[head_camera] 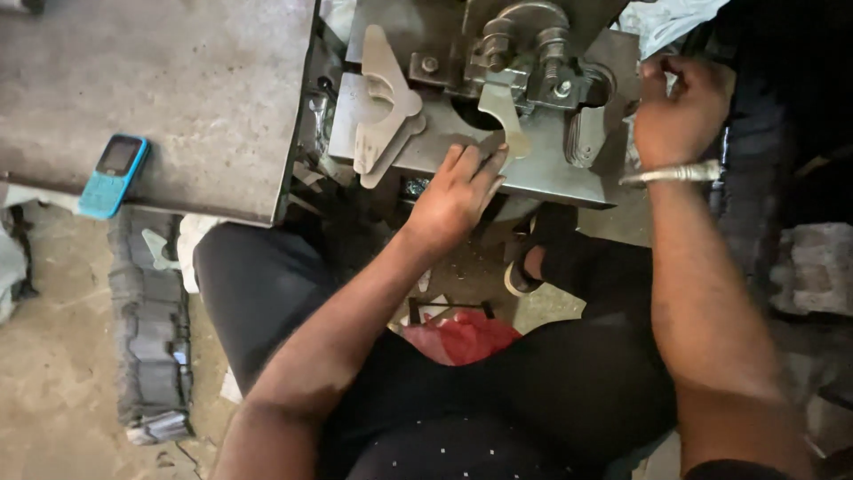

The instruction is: Using a manual stamping machine to punch shapes and holes into metal plates.

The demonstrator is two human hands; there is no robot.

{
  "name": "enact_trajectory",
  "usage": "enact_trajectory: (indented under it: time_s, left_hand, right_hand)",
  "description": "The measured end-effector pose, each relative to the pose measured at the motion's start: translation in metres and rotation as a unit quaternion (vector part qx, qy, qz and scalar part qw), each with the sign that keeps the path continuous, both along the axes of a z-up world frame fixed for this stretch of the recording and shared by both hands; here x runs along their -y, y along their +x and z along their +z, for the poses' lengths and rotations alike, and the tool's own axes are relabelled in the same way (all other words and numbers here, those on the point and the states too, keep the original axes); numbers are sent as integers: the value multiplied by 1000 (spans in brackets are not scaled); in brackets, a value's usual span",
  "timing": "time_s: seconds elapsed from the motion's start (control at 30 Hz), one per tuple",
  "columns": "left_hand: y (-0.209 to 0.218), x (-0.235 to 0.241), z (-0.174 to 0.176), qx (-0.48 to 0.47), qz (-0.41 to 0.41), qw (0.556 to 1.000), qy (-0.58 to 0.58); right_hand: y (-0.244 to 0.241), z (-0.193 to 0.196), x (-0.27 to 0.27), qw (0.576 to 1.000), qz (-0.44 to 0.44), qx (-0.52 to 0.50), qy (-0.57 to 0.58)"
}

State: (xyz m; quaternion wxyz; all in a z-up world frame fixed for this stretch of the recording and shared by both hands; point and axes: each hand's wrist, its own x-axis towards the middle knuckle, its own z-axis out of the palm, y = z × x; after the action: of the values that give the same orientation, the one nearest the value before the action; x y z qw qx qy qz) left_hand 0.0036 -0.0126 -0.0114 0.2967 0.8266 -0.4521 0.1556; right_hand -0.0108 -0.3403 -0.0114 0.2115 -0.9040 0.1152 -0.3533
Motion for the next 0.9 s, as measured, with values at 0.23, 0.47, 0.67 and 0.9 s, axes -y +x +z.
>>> enact_trajectory:
  time_s: [0.23,0.47,0.67,0.9]
  left_hand:
    - [2,-1,4,-18,-11,998,-57]
    - [-5,-7,13,-61,-14,995,-80]
    - [0,-57,98,-265,62,957,-96]
    - [48,-84,18,-66,169,983,15]
  right_hand:
    - [-36,63,-114,982,164,-79,41]
    - [-44,64,-155,947,260,-152,-112]
    - [-57,65,-147,939,249,-228,-72]
    - [1,0,-124,733,118,-288,605]
